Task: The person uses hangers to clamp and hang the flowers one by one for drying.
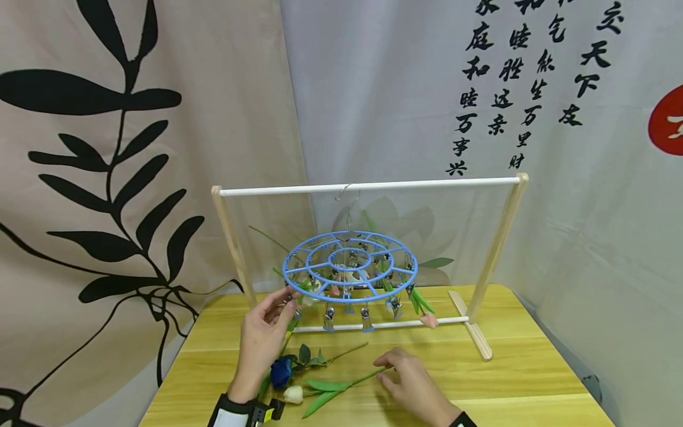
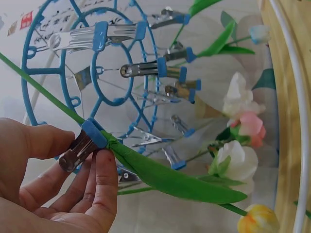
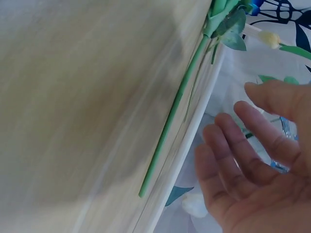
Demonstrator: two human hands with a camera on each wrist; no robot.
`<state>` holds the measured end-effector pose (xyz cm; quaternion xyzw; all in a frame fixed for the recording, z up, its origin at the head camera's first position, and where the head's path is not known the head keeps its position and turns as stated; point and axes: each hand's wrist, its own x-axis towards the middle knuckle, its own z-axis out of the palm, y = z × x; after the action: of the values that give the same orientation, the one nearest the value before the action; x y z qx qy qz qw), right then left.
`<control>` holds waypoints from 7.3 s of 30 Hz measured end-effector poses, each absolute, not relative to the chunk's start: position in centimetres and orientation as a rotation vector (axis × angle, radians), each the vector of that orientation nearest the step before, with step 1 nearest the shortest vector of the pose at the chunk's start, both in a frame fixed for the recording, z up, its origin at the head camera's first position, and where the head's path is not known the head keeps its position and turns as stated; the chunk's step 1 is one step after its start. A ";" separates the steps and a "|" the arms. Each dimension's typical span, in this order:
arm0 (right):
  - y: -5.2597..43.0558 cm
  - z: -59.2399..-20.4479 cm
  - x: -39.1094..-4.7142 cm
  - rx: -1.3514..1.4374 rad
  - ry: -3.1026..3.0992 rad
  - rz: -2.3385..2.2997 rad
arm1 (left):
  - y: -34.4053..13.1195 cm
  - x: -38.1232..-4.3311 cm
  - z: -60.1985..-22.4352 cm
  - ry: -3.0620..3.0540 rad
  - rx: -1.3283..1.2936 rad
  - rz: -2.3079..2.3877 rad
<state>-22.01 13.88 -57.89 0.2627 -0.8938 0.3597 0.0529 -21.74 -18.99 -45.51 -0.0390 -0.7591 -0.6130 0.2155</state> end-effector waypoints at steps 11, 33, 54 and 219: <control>12.6 -58.9 -22.6 0.916 -2.785 0.872 | -19.8 -23.1 -45.8 -2.130 -0.049 -1.676; 11.9 -60.0 -24.2 0.982 -2.793 0.673 | -20.5 -23.6 -46.0 -2.206 -0.031 -1.639; 14.1 -58.4 -22.8 0.935 -2.613 0.624 | -19.2 -18.1 -48.2 -2.400 0.082 -1.297; 11.8 -46.7 -19.9 0.640 -1.926 1.927 | -10.3 -20.0 -44.0 -2.102 -0.273 -1.945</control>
<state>-19.90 11.76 -46.65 0.2254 -0.6780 0.6786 0.1707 -20.01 -10.27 -43.97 -0.0939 -0.7244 -0.6701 0.1319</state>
